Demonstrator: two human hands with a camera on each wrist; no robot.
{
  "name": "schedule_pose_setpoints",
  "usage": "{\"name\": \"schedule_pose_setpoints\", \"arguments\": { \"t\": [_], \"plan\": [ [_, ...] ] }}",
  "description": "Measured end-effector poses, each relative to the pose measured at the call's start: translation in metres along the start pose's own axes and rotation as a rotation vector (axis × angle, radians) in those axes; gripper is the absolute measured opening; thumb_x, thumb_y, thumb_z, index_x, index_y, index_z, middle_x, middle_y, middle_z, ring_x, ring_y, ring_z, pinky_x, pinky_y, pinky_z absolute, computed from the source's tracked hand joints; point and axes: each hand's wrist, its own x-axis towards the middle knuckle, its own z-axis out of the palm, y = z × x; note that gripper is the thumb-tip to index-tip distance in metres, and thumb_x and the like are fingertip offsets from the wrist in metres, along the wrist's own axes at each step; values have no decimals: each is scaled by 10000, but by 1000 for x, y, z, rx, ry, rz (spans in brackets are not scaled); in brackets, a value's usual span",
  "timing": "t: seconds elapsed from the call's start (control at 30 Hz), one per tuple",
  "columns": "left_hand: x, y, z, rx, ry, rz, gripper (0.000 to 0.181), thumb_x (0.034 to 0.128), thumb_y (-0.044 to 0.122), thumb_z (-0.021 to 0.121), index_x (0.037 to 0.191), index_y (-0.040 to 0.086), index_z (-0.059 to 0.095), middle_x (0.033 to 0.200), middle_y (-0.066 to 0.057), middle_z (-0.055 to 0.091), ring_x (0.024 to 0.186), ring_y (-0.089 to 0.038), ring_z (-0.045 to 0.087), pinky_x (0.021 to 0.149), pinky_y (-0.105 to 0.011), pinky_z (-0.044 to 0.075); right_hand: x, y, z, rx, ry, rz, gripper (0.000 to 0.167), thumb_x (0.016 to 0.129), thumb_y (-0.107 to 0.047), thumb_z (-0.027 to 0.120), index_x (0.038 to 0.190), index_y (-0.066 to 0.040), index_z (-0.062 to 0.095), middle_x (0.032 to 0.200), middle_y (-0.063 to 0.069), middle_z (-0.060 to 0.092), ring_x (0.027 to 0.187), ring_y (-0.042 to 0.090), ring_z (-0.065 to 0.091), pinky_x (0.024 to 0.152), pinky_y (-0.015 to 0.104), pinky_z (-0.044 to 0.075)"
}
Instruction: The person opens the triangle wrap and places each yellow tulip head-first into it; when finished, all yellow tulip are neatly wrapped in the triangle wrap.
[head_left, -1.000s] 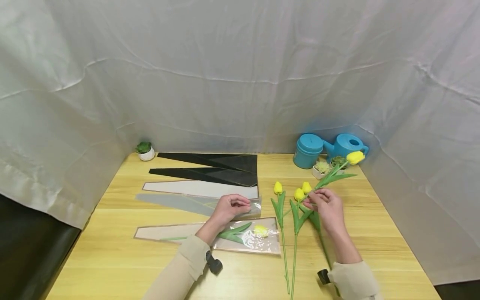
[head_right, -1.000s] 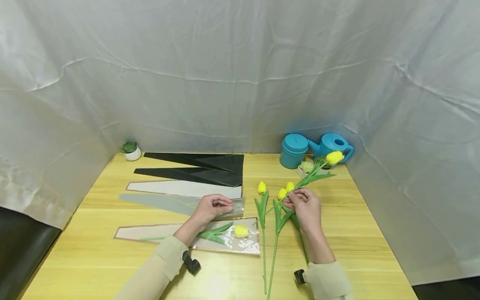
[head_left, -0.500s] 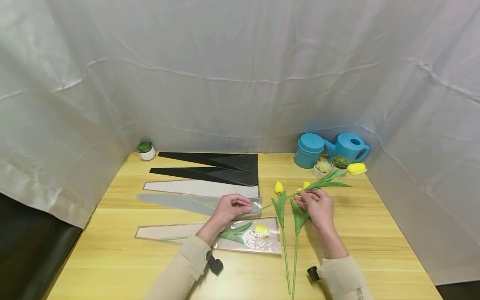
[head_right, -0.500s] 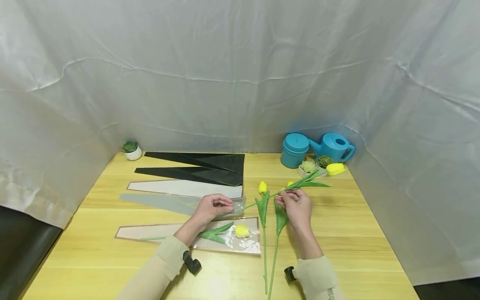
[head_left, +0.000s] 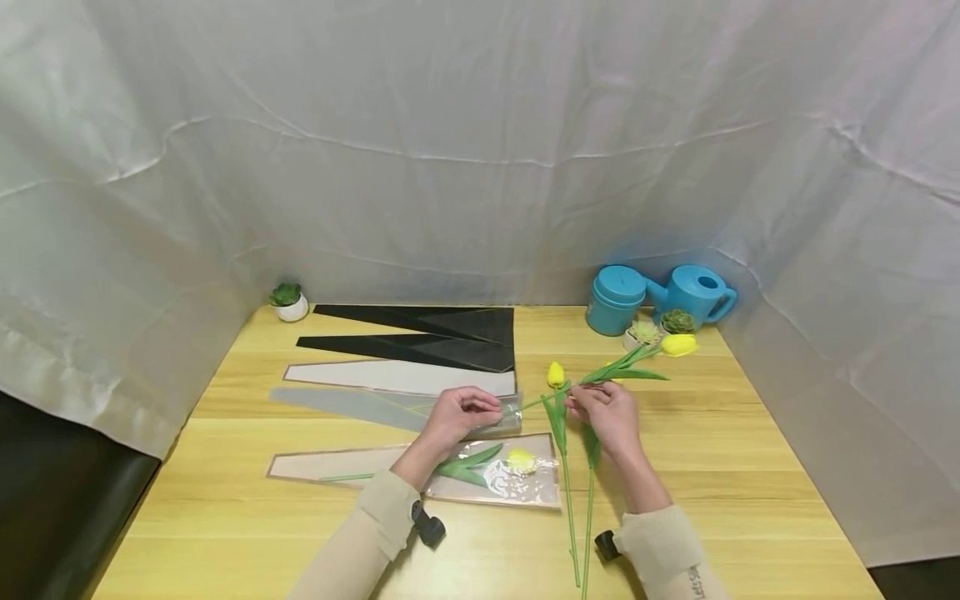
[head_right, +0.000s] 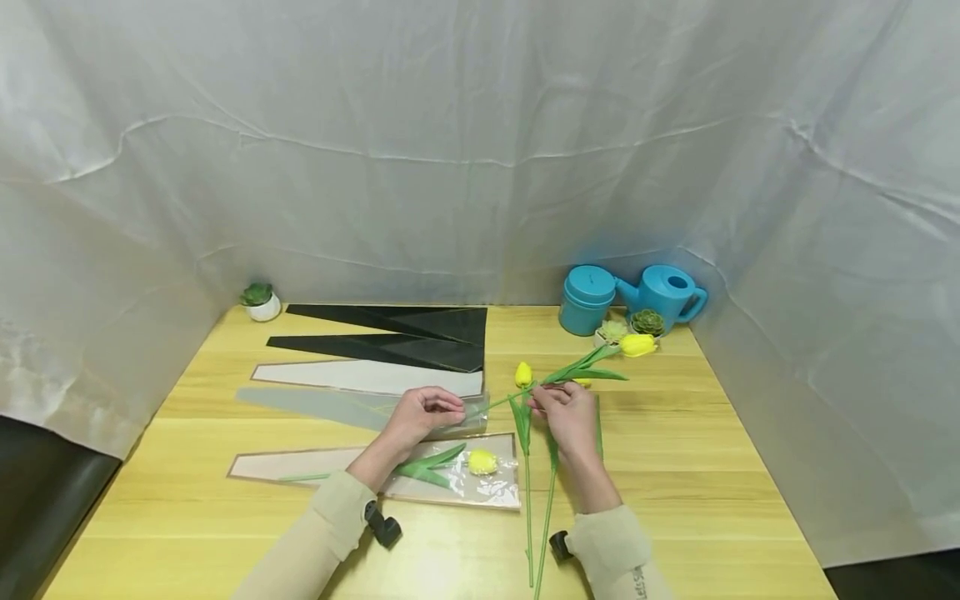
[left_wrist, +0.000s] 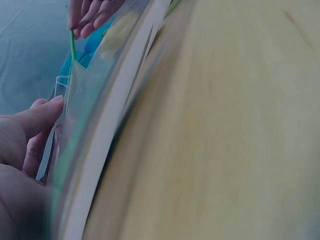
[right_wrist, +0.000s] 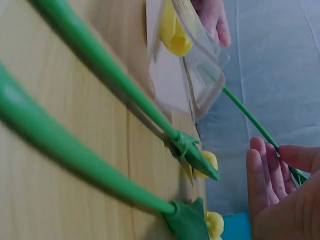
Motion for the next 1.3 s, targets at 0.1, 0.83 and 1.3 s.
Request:
{"name": "schedule_pose_setpoints", "arguments": {
  "t": [0.1,0.83,1.3],
  "plan": [
    [1,1,0,-4,1,-11,261,808,-2,863,1041,-57,760,947,-119,796,811,-116,703,741,-202,560,1,3,6,-23,-3,4,274,1009,-88,678,1209,84,605,1164,267,737,891,185,780,843,319,632],
    [5,4,15,-46,-1,39,225,808,10,864,1011,-13,769,890,25,792,801,-111,679,697,-193,520,2,12,35,-31,-59,53,239,982,-69,705,1174,67,664,1116,220,765,803,161,734,706,244,621],
    [7,4,20,-65,-1,74,224,826,4,850,1024,-44,759,887,11,788,790,-103,677,700,-200,524,4,16,44,-67,-46,107,233,987,-117,711,1131,66,717,986,150,790,694,112,696,631,245,610]
  ]
}}
